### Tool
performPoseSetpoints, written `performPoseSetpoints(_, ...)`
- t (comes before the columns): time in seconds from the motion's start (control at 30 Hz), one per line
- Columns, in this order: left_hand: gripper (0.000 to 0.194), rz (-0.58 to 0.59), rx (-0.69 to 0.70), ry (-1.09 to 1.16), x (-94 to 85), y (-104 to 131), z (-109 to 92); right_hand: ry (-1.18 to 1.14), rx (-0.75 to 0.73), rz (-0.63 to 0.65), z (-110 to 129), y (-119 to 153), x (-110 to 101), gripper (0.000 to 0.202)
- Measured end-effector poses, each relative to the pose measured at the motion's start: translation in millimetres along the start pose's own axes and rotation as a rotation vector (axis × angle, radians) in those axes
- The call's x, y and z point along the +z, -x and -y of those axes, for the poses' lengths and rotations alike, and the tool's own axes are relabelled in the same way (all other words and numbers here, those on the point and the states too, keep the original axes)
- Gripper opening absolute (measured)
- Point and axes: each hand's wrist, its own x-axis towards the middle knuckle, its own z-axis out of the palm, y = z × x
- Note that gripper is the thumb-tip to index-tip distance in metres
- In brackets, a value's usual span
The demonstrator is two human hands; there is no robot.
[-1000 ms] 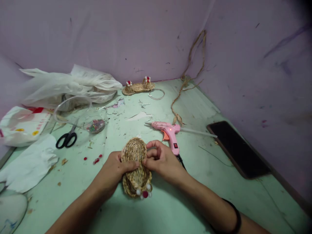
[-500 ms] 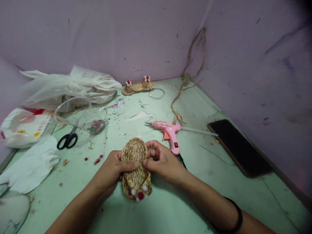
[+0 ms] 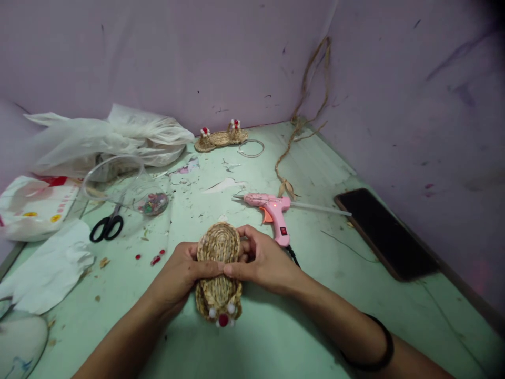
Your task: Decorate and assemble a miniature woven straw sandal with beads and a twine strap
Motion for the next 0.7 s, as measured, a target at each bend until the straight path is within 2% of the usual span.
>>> performPoseSetpoints(0.2, 0.014, 0.027, -0.017, -0.036, 0.4, 1.0, -0.4, 0.005, 0.010, -0.009, -6.3, -1.3, 1.6, 0.036)
performPoseSetpoints(0.43, 0.014, 0.024, -0.029, -0.066, 0.5, 2.9, -1.8, -0.105, 0.015, 0.041, 0.5, 0.9, 3.2, 0.035)
performPoseSetpoints(0.7, 0.015, 0.029, -0.016, -0.081, 1.2, 2.6, 0.2, 0.048, -0.085, -0.016, -9.2, 2.6, 3.5, 0.033)
